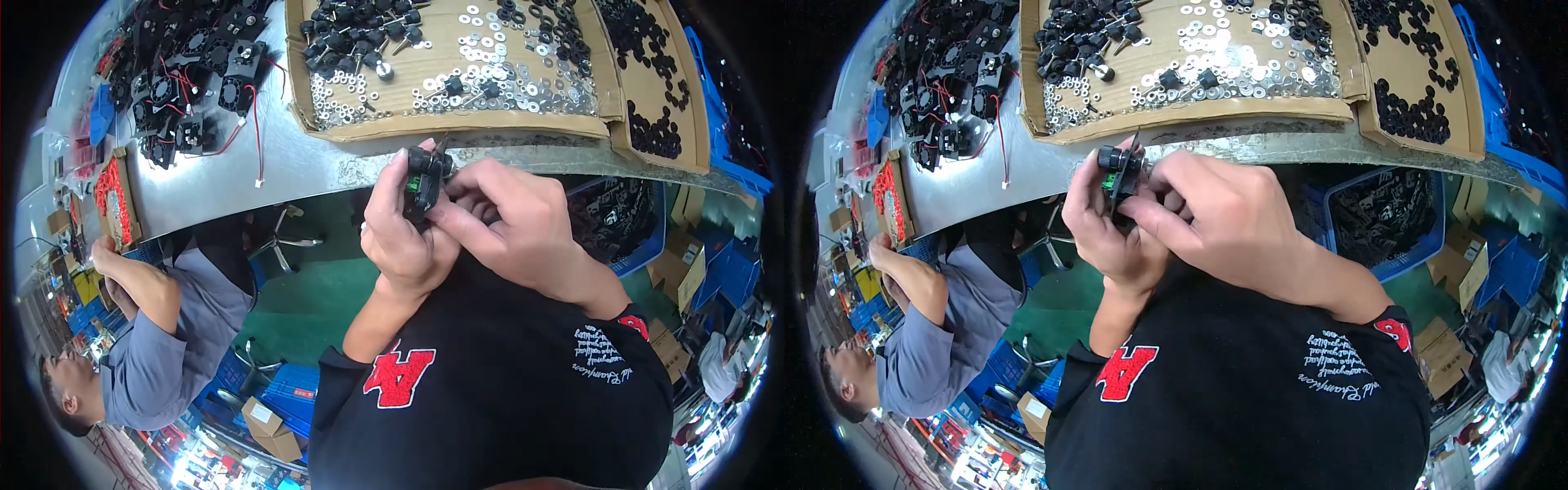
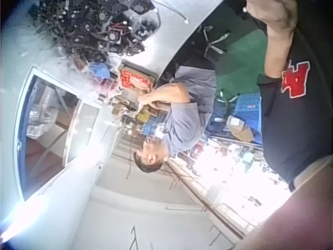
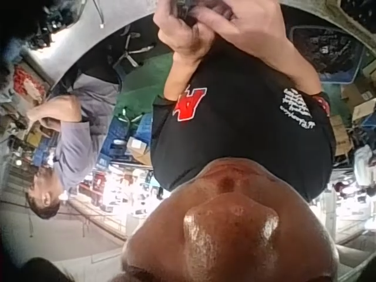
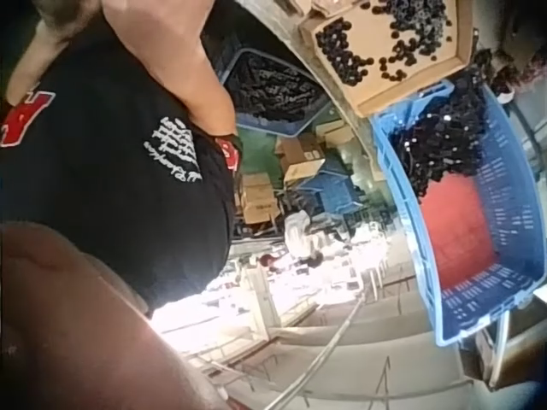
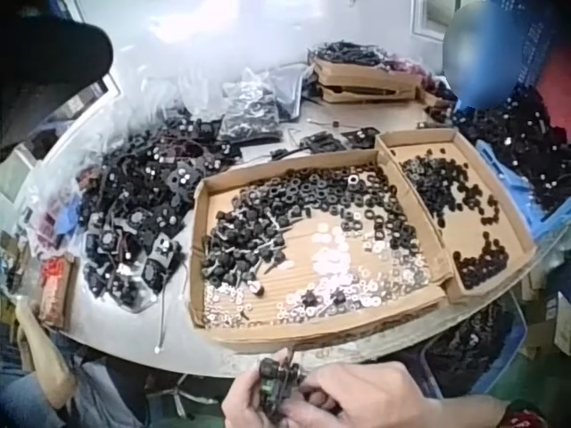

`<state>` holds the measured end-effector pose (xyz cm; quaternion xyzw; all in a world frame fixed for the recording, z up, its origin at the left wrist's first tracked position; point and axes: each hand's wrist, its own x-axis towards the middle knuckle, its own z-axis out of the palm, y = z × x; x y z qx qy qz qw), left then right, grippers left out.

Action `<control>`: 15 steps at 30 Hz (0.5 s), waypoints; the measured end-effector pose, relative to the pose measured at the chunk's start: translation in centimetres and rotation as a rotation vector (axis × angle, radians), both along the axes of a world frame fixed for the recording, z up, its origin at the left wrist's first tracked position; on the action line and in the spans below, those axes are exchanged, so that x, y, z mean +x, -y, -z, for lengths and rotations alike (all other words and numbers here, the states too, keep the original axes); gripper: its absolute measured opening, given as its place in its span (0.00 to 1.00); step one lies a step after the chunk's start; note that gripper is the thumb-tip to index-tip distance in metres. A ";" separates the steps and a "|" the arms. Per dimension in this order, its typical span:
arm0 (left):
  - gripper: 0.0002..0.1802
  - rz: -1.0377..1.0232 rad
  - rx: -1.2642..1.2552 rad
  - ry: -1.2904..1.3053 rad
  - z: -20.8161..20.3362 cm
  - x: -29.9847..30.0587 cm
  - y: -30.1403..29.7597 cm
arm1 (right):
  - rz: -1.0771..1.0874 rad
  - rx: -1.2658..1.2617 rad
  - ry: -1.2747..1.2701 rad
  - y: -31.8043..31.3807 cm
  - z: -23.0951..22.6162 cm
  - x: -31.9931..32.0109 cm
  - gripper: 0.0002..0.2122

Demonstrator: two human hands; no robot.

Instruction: Assembling small electronic or mechanical components at a factory workstation.

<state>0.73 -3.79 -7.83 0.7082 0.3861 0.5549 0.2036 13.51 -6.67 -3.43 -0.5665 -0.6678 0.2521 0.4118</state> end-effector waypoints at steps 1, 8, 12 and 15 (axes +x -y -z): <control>0.29 0.015 -0.062 -0.043 -0.1 -0.3 0.2 | 0.033 -0.032 -0.015 -0.1 -0.1 0.0 0.16; 0.31 0.005 -0.073 -0.140 0.0 -1.1 -0.1 | 0.044 -0.009 -0.149 -0.2 0.4 0.4 0.17; 0.24 0.079 -0.567 0.155 -3.5 -1.8 -0.2 | 0.039 0.043 -0.129 0.6 0.6 0.8 0.16; 0.25 0.333 -1.201 0.655 -4.9 -5.2 -2.7 | 0.027 0.072 -0.076 1.2 1.1 1.8 0.15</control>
